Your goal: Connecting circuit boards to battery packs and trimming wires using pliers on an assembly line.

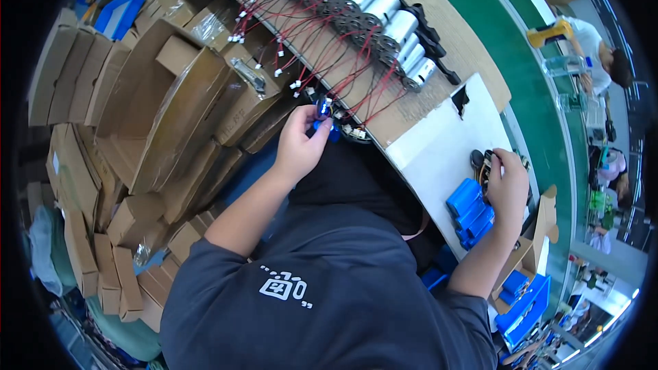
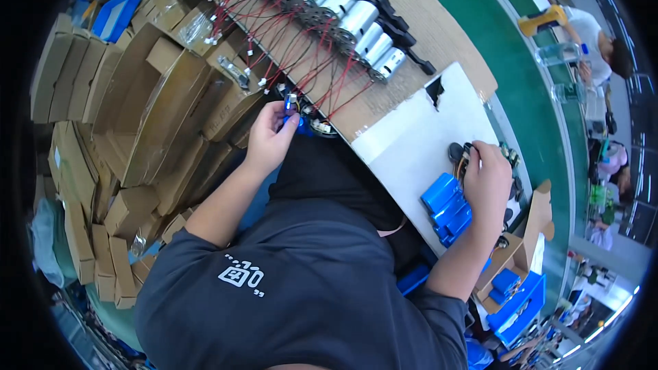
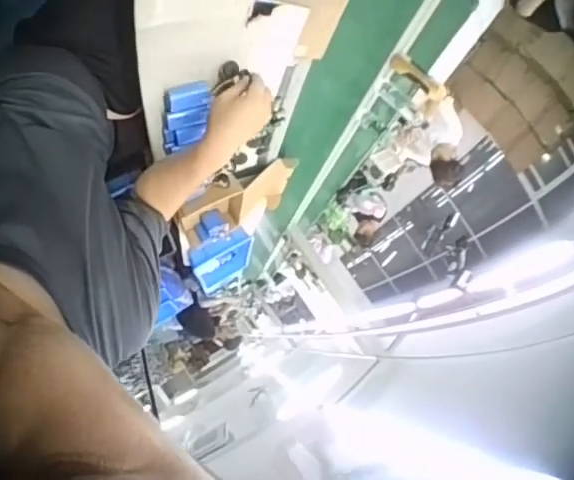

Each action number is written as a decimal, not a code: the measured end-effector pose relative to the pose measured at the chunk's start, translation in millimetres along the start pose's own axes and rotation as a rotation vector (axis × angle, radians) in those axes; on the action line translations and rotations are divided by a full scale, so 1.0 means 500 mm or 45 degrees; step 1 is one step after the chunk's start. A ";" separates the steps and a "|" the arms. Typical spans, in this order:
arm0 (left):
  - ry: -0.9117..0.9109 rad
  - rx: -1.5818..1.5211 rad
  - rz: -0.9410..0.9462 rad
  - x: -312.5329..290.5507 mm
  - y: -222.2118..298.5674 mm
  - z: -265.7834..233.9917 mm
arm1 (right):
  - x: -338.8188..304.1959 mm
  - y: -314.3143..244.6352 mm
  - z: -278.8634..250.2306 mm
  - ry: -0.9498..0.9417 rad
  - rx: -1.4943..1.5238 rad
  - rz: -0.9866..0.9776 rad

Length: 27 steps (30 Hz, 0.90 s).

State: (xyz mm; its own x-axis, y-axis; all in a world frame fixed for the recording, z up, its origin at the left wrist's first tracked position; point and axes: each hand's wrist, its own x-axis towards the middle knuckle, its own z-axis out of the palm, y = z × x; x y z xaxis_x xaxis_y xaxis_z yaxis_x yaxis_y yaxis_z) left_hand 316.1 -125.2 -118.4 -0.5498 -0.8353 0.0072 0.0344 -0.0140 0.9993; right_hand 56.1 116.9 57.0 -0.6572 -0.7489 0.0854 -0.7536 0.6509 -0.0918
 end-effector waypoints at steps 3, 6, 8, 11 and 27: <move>0.009 0.004 0.021 -0.005 0.008 -0.005 | -0.004 -0.003 0.001 0.096 0.196 -0.060; 0.006 -0.051 0.070 -0.006 0.014 -0.017 | -0.018 -0.015 -0.017 0.103 0.499 0.007; 0.145 -0.002 0.088 -0.004 0.004 -0.035 | -0.027 -0.043 -0.039 0.100 0.655 0.050; 0.185 0.087 0.266 -0.017 0.031 -0.056 | -0.048 -0.120 -0.078 0.197 1.254 -0.006; -0.195 -0.931 -0.405 -0.064 0.100 -0.078 | 0.144 -0.469 0.088 -0.028 0.955 -0.752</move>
State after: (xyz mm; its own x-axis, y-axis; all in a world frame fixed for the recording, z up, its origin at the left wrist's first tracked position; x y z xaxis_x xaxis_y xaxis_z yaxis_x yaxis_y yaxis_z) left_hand 367.9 -120.4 -69.9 -0.7315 -0.6469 -0.2154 0.3647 -0.6382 0.6780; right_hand 186.3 -95.0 41.2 -0.1669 -0.9381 0.3036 -0.7537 -0.0772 -0.6527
